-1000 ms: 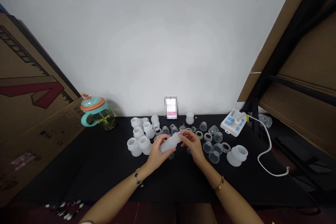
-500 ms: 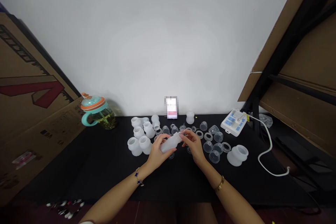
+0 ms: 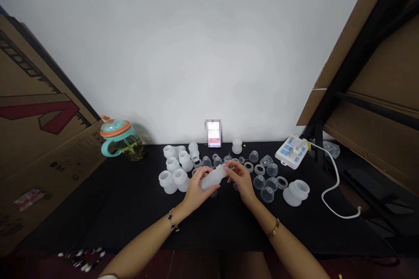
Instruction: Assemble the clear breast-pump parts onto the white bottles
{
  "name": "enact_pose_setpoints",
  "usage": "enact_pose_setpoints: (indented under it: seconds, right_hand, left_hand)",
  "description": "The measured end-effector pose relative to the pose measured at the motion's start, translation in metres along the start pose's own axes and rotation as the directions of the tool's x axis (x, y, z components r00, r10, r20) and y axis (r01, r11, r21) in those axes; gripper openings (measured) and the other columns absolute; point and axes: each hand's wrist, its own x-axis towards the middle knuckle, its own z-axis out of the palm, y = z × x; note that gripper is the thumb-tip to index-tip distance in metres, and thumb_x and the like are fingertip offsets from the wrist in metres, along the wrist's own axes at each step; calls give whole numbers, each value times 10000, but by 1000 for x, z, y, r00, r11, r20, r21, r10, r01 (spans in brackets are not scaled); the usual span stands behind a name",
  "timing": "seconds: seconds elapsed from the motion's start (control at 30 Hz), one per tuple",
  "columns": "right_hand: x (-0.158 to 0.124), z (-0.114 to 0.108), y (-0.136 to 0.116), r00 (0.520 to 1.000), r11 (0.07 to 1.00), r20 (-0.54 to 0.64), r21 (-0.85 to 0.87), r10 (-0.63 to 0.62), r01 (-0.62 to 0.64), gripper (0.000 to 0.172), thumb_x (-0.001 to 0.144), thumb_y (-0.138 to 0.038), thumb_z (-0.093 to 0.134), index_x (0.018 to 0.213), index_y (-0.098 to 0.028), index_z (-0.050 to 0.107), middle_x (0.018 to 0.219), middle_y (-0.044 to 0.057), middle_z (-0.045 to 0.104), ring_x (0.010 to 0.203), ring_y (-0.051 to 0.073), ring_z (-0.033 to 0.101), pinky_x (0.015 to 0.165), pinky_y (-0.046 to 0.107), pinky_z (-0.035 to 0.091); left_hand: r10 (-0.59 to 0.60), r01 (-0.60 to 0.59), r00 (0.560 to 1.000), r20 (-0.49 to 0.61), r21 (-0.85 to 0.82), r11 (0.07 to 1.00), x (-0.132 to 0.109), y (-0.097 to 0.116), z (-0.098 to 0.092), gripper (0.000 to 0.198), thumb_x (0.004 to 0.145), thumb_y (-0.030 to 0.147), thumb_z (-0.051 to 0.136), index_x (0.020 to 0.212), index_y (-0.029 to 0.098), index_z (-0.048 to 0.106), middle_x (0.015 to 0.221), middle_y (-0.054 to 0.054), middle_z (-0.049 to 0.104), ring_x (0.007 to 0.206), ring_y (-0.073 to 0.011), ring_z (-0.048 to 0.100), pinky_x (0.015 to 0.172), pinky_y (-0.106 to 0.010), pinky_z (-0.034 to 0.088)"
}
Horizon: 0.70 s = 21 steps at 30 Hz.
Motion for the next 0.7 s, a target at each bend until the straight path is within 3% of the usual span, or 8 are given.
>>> enact_pose_setpoints:
  seconds: [0.43,0.7]
  right_hand:
    - [-2,0,-5,1000,999,-7,15,29,-29,346,796,-513,749,980,-223,791,945,76,696,702,182,584,489,255,520]
    - [0,0,0,1000,1000,-30,4,4,-4,299,773,-505,787,930,-251,795,1031,63,725,664,165,582,483,268,492]
  left_hand:
    - [-10,10,1000,6,4,1000,0,2,-1,416,780,300,791,1144,243,597,1146,-65,641,1043,-254,625,868,-383,527]
    - [-5,4,1000,18,14,1000,0,3,-1,421,773,289,802,1132,243,588,1129,-57,633,971,-228,627,840,-359,529]
